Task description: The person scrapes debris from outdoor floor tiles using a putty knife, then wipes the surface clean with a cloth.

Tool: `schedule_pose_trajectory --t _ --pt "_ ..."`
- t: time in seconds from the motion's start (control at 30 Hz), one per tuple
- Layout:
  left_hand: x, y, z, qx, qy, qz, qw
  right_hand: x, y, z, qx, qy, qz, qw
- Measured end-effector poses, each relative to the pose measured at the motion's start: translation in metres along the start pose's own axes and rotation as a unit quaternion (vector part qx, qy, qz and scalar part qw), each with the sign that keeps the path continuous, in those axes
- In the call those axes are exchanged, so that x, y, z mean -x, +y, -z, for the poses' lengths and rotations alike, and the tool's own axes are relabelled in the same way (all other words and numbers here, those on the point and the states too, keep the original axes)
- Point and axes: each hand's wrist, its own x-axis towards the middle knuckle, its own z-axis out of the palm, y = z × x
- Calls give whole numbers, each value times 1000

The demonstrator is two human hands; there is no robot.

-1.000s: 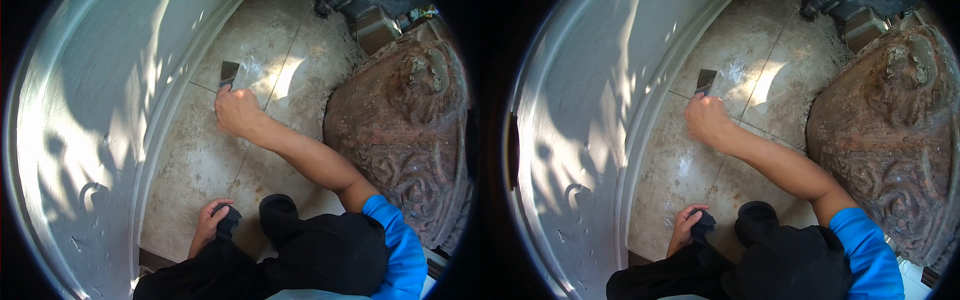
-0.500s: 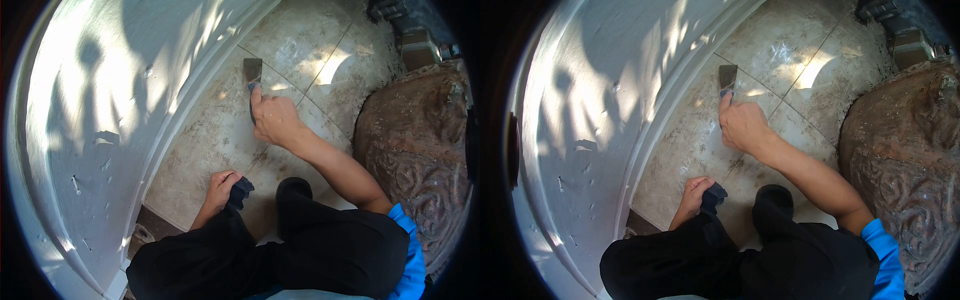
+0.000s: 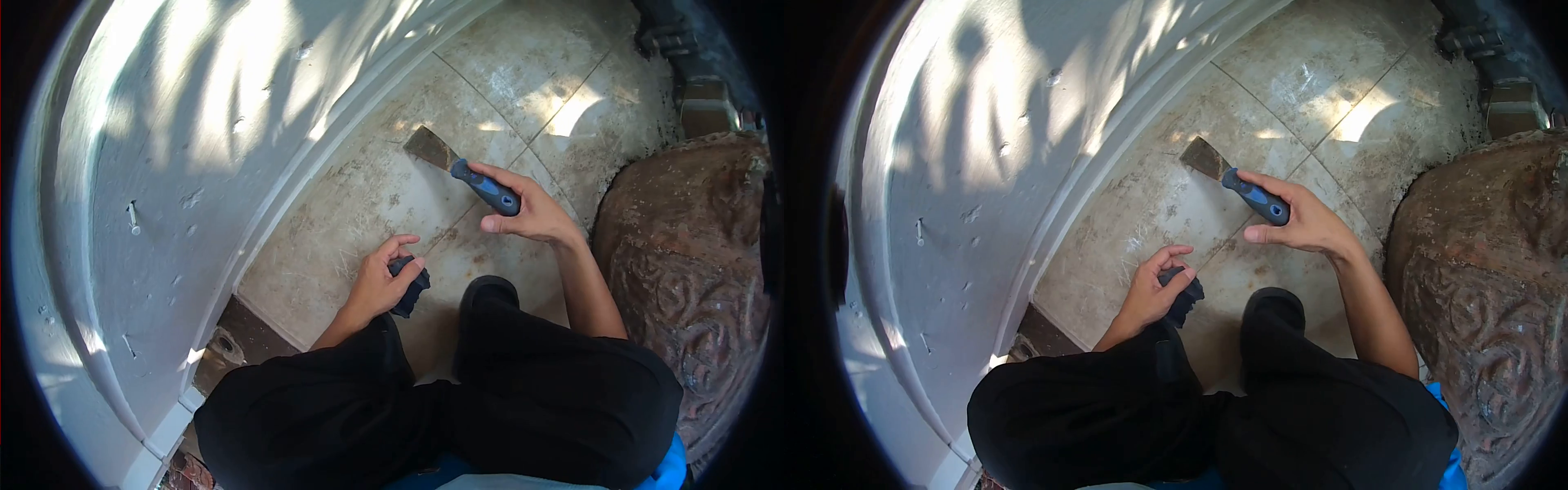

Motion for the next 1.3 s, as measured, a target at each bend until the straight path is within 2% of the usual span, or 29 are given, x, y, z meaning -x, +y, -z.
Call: schedule_pose_trajectory --t 0.03,0.1,0.23,0.33,0.37,0.43,0.47,0.5,0.6,0.83,0.93,1.0,1.07,1.2,1.23,1.3 --pt "2 -1 2 -3 1 7 1000 -1 -1 3 -40 32 -37 998" --pt "2 -2 5 -8 -5 19 1000 -2 -6 15 -161 117 -215 956" --pt "1 -1 3 4 -3 21 1000 -23 -1 55 -30 230 -223 947" --pt "2 4 1 10 -20 30 999 -46 8 84 134 231 -204 942" --pt "1 4 0 10 -25 27 999 -57 7 82 143 205 -186 950" --pt "0 6 -3 6 -36 19 999 -80 5 65 162 150 -151 964" --pt "0 8 -3 0 -41 14 999 -88 -1 49 214 121 -115 962" --pt "0 9 -4 -5 -47 10 999 -96 -10 34 240 85 -118 960" --pt "0 8 -2 -64 -55 -20 996 -107 -8 8 249 14 -59 967" --pt "11 -3 6 -46 -35 0 998 -116 -9 83 271 106 -131 948" --pt "13 5 7 -45 -43 46 997 -137 -14 62 331 76 -77 938" --pt "10 9 6 -58 -46 58 996 -151 -13 30 302 33 -43 952" --pt "10 8 5 -68 -41 41 996 -157 -13 7 316 4 3 949" --pt "14 7 9 -63 -31 49 996 -173 -23 45 332 27 20 943" --pt "15 5 9 -58 -27 48 997 -174 -31 50 354 24 -6 935" --pt "18 -1 11 -47 -18 44 998 -183 -25 42 359 20 40 932"
